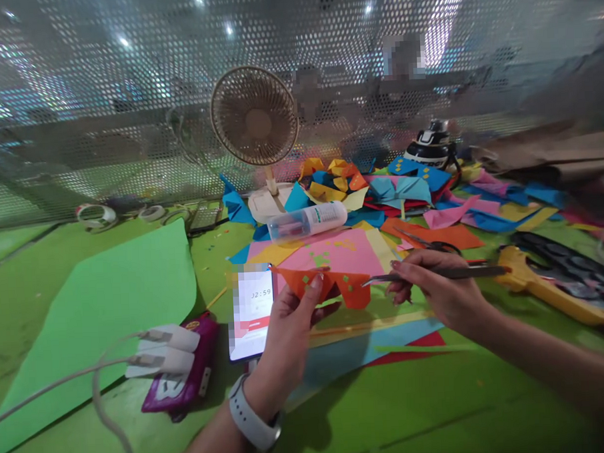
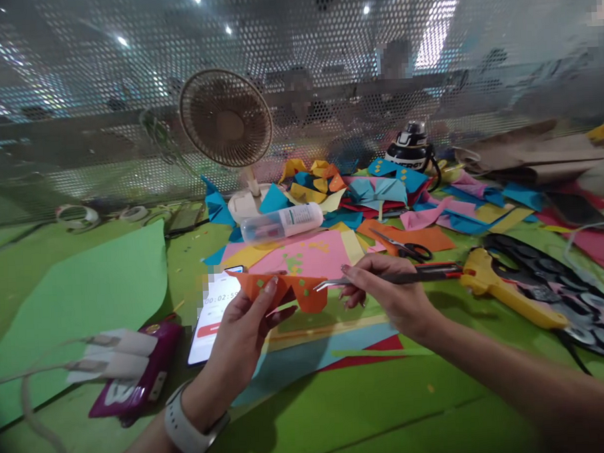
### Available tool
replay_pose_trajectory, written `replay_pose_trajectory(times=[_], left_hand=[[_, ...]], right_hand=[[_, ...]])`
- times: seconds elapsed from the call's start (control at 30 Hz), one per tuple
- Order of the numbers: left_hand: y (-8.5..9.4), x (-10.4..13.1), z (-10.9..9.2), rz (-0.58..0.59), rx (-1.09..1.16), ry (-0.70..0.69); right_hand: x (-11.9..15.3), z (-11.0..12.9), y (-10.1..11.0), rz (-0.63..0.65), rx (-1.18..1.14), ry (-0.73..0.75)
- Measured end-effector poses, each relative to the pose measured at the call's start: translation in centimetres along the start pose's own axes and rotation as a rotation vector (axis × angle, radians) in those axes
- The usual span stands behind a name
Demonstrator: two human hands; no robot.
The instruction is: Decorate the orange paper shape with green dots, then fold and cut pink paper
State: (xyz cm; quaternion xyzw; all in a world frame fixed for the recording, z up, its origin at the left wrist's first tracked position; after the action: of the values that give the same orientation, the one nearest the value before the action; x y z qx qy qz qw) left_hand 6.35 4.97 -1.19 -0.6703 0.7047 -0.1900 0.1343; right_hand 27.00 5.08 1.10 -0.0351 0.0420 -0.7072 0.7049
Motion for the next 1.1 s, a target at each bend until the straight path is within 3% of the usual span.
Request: replay_pose_trajectory(times=[0.23, 0.6, 1.1], left_hand=[[0.0, 0.0, 0.2, 0.015, -0.002, 0.015], [0.0, -0.1, 0.5, 0.038, -0.035, 0.025], [0.0, 0.0, 0.4, 0.008, -0.031, 0.03]], right_hand=[[0.0, 0.2, 0.6, -0.009, -0.057, 0.067], [0.7, 1.1, -2.0, 0.139, 0.009, 0.091], [0.5, 1.0, -1.6, 0.125, -0.009, 0.113]])
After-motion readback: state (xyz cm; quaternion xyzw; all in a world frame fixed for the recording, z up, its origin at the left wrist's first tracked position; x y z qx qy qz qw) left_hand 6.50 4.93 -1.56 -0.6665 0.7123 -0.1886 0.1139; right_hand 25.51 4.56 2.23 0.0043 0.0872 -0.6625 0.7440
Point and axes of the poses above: each hand's wrist, its own x-axis away from the middle knuckle, its own y-axis out of the back of the hand, z = x × y, the point moved 9 cm from there along -x, towards the middle knuckle, and after that the axes turned 8 degrees about -y, right-handed, at the moved point
